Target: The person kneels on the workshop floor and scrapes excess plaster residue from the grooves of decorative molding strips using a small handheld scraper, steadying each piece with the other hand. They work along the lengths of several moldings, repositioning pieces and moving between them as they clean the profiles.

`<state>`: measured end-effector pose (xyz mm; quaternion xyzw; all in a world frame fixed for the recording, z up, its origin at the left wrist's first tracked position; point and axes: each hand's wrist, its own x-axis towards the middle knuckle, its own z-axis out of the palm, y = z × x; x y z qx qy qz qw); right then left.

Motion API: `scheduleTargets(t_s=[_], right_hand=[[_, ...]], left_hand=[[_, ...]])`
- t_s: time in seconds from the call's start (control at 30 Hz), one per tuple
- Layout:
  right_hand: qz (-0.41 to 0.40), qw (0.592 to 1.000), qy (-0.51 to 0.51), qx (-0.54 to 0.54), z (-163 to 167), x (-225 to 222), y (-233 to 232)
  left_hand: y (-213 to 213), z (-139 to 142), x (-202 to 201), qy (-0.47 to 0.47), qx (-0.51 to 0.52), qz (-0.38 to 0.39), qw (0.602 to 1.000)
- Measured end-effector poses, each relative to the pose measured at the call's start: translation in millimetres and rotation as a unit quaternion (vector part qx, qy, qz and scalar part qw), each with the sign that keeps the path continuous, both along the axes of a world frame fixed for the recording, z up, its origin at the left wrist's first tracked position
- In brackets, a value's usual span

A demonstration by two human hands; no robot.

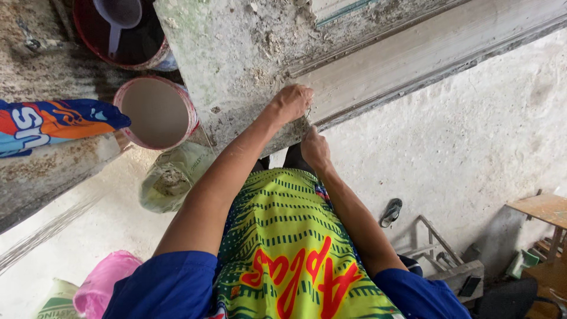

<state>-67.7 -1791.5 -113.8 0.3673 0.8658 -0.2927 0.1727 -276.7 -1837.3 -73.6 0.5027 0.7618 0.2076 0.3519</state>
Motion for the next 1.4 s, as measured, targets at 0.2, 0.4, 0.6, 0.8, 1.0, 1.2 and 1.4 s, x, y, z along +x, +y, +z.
scheduleTargets(t_s=[0.2,0.4,0.6,0.8,1.0,1.2,1.4], right_hand=[[0.226,0.970,0.056,0.070,-27,13,16],[-0.058,0.996,0.042,0.045,15,7,-16],[-0.086,0.995,0.054,0.016,39,-32,-22],[-0.035,0.997,-0.012,-0.063,40,-45,4],[-0.056,0.995,0.083,0.017,51,-27,-16],[-0.064,0.996,0.055,-0.011,22,-36,-14],[0.015,0.998,0.063,0.014,5,-37,5]], left_hand=[[5,-5,-3,-0.165,-0.092,0.076,0.979],[10,-10,-2,-0.001,-0.049,-0.022,0.999],[9,-12,-1,-0.077,-0.034,0.038,0.996],[26,-21,-5,0.223,-0.067,-0.235,0.944],[35,-15,-13,0.041,-0.001,-0.046,0.998],[25,-5,-13,-0.045,-0.124,-0.020,0.991],[33,-19,-7,0.172,-0.004,-0.155,0.973]])
